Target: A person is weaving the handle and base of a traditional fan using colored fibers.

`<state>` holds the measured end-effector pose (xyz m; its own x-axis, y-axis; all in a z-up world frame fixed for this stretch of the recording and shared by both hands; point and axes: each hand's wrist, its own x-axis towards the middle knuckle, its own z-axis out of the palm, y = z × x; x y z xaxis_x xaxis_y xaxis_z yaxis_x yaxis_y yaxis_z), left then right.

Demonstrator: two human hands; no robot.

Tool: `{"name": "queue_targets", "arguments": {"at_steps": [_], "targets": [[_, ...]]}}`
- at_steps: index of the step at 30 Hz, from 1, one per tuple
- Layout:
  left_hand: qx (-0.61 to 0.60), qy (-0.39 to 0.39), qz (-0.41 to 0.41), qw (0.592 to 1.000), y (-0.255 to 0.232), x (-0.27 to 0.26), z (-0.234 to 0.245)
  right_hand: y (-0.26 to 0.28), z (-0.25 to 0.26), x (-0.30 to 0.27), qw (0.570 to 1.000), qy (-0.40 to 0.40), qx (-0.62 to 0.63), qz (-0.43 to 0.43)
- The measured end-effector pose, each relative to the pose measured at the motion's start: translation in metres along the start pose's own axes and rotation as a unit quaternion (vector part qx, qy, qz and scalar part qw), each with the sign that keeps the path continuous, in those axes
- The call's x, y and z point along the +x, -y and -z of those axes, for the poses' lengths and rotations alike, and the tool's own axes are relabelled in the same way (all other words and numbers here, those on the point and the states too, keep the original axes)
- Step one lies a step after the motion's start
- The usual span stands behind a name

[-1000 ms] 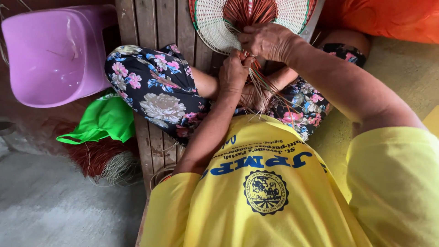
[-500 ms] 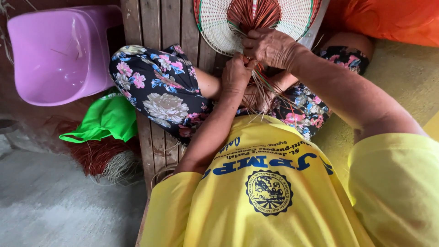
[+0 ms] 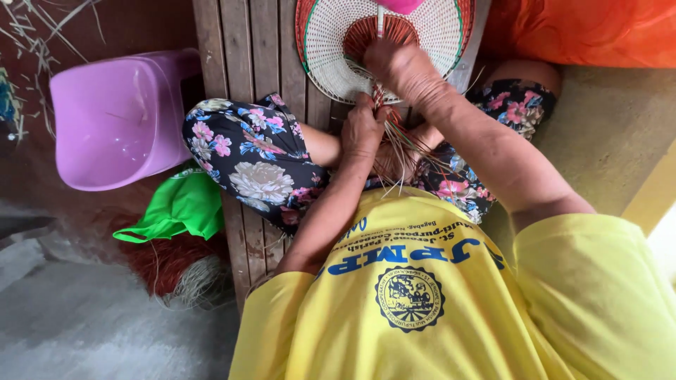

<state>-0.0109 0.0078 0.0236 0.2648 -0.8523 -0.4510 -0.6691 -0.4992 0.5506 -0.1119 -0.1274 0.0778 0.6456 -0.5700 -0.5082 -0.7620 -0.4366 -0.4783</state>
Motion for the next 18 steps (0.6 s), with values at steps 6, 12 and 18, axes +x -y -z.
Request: {"name": "queue_targets", "arguments": {"at_steps": [6, 12, 18], "targets": [[-0.019, -0.008, -0.015, 1.000, 0.010, 0.004, -0.008, -0.047, 0.027, 0.010, 0.776, -0.428, 0.439, -0.151], [-0.035, -0.009, -0.003, 0.999, 0.007, 0.003, -0.004, -0.089, 0.022, 0.073, 0.628, -0.175, 0.655, -0.381], [-0.025, 0.067, 0.074, 0.995, -0.001, 0.003, 0.010, -0.072, 0.023, 0.067, 0.764, -0.232, 0.538, -0.272]]}}
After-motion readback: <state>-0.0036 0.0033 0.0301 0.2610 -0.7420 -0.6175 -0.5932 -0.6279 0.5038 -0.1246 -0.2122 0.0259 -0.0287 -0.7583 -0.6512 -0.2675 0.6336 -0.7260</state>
